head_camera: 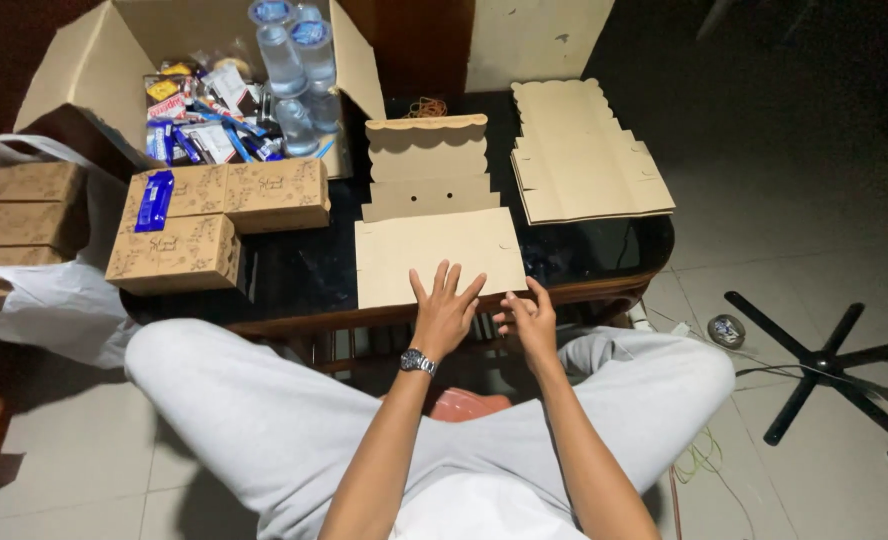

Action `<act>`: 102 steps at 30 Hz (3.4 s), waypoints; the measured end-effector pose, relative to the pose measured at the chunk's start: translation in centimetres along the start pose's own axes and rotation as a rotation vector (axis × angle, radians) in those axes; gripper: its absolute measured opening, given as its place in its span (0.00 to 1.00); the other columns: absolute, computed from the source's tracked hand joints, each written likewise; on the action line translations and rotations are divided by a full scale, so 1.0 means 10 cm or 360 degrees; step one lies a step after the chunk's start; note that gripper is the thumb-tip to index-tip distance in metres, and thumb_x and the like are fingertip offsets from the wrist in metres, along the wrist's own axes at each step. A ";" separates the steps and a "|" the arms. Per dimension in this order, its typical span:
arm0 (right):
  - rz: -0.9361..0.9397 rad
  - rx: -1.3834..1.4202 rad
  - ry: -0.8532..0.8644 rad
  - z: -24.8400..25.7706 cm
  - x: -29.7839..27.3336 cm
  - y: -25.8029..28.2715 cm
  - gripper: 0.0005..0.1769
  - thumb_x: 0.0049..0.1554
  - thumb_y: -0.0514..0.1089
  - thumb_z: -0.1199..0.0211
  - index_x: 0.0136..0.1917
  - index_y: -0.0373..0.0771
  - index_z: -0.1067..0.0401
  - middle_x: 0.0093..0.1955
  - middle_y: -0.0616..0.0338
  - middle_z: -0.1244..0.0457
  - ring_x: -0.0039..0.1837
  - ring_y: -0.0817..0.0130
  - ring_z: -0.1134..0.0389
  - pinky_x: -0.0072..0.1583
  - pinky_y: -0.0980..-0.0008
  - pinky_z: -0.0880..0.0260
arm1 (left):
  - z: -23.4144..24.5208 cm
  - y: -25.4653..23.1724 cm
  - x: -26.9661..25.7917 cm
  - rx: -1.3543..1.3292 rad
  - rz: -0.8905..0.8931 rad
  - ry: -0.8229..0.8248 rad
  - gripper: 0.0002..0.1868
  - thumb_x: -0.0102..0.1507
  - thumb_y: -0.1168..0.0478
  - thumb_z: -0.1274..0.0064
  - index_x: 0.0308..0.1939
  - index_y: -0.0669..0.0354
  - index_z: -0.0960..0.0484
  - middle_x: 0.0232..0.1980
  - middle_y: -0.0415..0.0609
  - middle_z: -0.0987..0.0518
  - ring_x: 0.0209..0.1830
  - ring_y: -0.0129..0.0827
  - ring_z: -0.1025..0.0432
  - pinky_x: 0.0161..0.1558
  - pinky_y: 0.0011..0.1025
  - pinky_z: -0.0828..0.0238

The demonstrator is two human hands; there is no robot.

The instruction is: Folding flat cardboard sheets into boxes and packing them with small items.

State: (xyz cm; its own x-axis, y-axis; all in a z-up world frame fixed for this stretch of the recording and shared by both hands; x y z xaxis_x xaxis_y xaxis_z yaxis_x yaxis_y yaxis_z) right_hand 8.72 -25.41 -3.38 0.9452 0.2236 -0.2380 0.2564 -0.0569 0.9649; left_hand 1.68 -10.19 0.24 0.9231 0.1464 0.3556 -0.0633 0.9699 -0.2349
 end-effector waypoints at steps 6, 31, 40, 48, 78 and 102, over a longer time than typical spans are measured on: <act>-0.0175 0.0435 -0.0026 0.18 0.28 -0.24 0.30 0.62 0.44 0.37 0.72 0.41 0.44 0.53 0.48 0.33 0.45 0.58 0.25 0.37 0.70 0.22 | -0.09 -0.14 0.10 -0.0010 -0.0023 0.0062 0.22 0.71 0.47 0.60 0.70 0.30 0.31 0.69 0.53 0.33 0.79 0.49 0.49 0.68 0.78 0.73; 0.0427 -0.1148 0.0487 -0.35 -0.32 0.25 0.30 0.65 0.50 0.44 0.79 0.53 0.40 0.48 0.45 0.28 0.46 0.55 0.23 0.45 0.60 0.21 | 0.34 0.02 0.03 -0.0544 0.0335 -0.0328 0.57 0.59 0.57 0.34 0.82 0.58 0.58 0.81 0.67 0.55 0.73 0.54 0.39 0.76 0.54 0.52; 0.0611 -0.1469 0.0332 -0.33 -0.42 0.36 0.29 0.66 0.52 0.49 0.80 0.54 0.41 0.67 0.43 0.34 0.67 0.42 0.33 0.63 0.45 0.29 | 0.02 0.02 0.02 -0.0119 0.0110 -0.0176 0.24 0.69 0.44 0.54 0.66 0.46 0.24 0.71 0.52 0.28 0.78 0.43 0.44 0.76 0.59 0.67; 0.1020 -0.1916 -0.0133 -0.31 -0.39 0.32 0.21 0.64 0.60 0.45 0.66 0.57 0.24 0.40 0.56 0.28 0.43 0.51 0.25 0.45 0.51 0.22 | 0.04 0.06 0.01 -0.0122 0.0162 -0.0227 0.22 0.69 0.45 0.54 0.63 0.45 0.22 0.69 0.49 0.26 0.76 0.41 0.41 0.76 0.57 0.63; 0.1013 -0.1989 -0.0195 -0.35 -0.41 0.31 0.23 0.62 0.63 0.44 0.64 0.53 0.22 0.41 0.55 0.27 0.43 0.47 0.25 0.46 0.48 0.24 | 0.08 0.02 -0.04 -0.0019 0.0159 -0.0309 0.21 0.71 0.44 0.58 0.64 0.44 0.25 0.70 0.48 0.28 0.77 0.42 0.43 0.74 0.64 0.65; 0.0710 -0.2341 0.0035 -0.49 -0.36 0.45 0.32 0.65 0.71 0.59 0.73 0.58 0.31 0.34 0.44 0.29 0.42 0.42 0.24 0.45 0.53 0.25 | 0.06 0.03 -0.04 -0.0006 0.0131 -0.0344 0.21 0.69 0.46 0.55 0.64 0.43 0.25 0.69 0.46 0.28 0.77 0.41 0.42 0.74 0.64 0.63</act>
State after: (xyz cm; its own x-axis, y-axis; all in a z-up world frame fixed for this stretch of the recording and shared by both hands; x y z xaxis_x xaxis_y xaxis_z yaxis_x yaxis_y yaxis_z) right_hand 5.44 -21.68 2.38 0.8817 0.4649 0.0800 -0.4709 0.8568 0.2103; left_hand 1.11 -9.82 0.55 0.8121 0.2636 0.5206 -0.1332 0.9524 -0.2743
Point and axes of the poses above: each hand's wrist, its own x-axis towards the middle knuckle, its own z-axis out of the back of the hand, y = z × x, the point moved 7 cm from there along x, towards the middle knuckle
